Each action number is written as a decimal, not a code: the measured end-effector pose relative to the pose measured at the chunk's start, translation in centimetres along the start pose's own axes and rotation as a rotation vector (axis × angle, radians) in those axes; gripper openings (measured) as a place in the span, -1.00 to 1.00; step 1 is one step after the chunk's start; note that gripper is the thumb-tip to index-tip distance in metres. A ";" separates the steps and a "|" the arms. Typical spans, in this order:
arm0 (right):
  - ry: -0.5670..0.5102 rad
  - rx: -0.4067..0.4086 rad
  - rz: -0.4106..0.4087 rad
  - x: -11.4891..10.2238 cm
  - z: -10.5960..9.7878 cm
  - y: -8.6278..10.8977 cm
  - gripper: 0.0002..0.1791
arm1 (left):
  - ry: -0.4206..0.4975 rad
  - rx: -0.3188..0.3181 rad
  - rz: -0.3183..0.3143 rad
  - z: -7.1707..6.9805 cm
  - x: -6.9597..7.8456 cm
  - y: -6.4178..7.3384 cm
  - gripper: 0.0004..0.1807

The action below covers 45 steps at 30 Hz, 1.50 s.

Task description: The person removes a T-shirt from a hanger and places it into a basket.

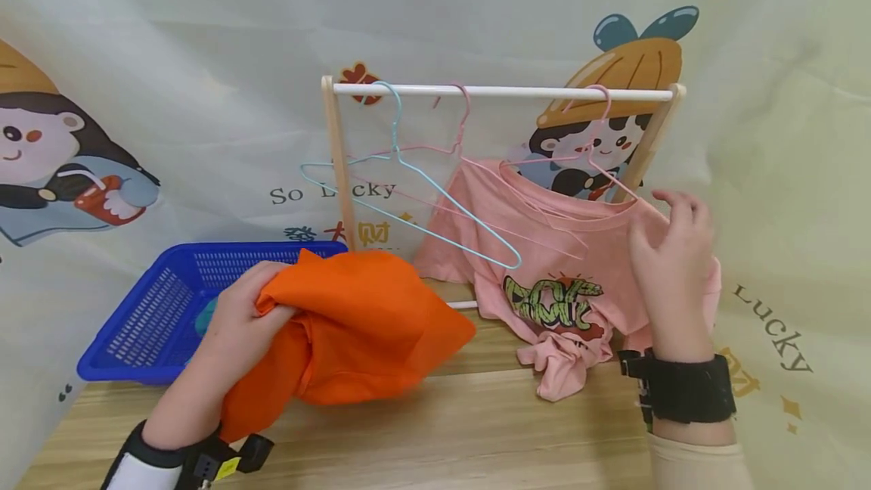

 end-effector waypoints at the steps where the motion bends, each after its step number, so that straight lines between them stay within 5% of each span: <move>1: 0.006 -0.008 0.014 0.4 -0.1 -0.1 -0.45 | -0.007 0.017 0.002 -0.6 0.0 -0.1 -0.80; 8: 0.063 -0.086 0.026 2.3 0.1 -0.8 -0.39 | -0.037 0.112 0.026 -4.0 0.2 -0.6 -0.80; 15: 0.112 -0.178 0.050 3.9 0.5 -0.9 -0.40 | -0.092 0.263 -0.071 -6.2 -0.2 -1.5 -0.77; 18: 0.151 -0.176 0.022 4.1 0.6 -1.0 -0.45 | -0.117 0.414 -0.107 -7.1 -0.6 -2.0 -0.75; 23: 0.197 -0.169 0.021 4.3 0.7 -1.1 -0.50 | -0.116 0.752 -0.091 -8.2 -1.6 -2.9 -0.75; 26: 0.206 -0.169 0.041 4.2 0.8 -1.1 -0.50 | -0.123 0.852 -0.069 -8.4 -2.8 -3.3 -0.76; 34: 0.202 -0.136 0.016 4.1 0.9 -1.0 -0.53 | -0.170 0.757 -0.199 -7.2 -8.4 -3.3 -0.76; 38: 0.189 -0.146 0.030 4.0 0.8 -1.0 -0.52 | -0.198 0.676 -0.202 -6.4 -10.7 -3.2 -0.72; 45: 0.201 -0.166 0.053 4.0 0.8 -0.8 -0.50 | -0.292 0.347 -0.279 -4.5 -13.6 -2.2 -0.61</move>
Point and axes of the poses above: each hand's wrist, its own y-axis away from the middle knuckle, its own z-axis out of the palm, x = y × z, the point moved 1 cm from there along -y, towards the middle knuckle, and after that the axes turned 8 degrees about y, right-handed, at the moved point
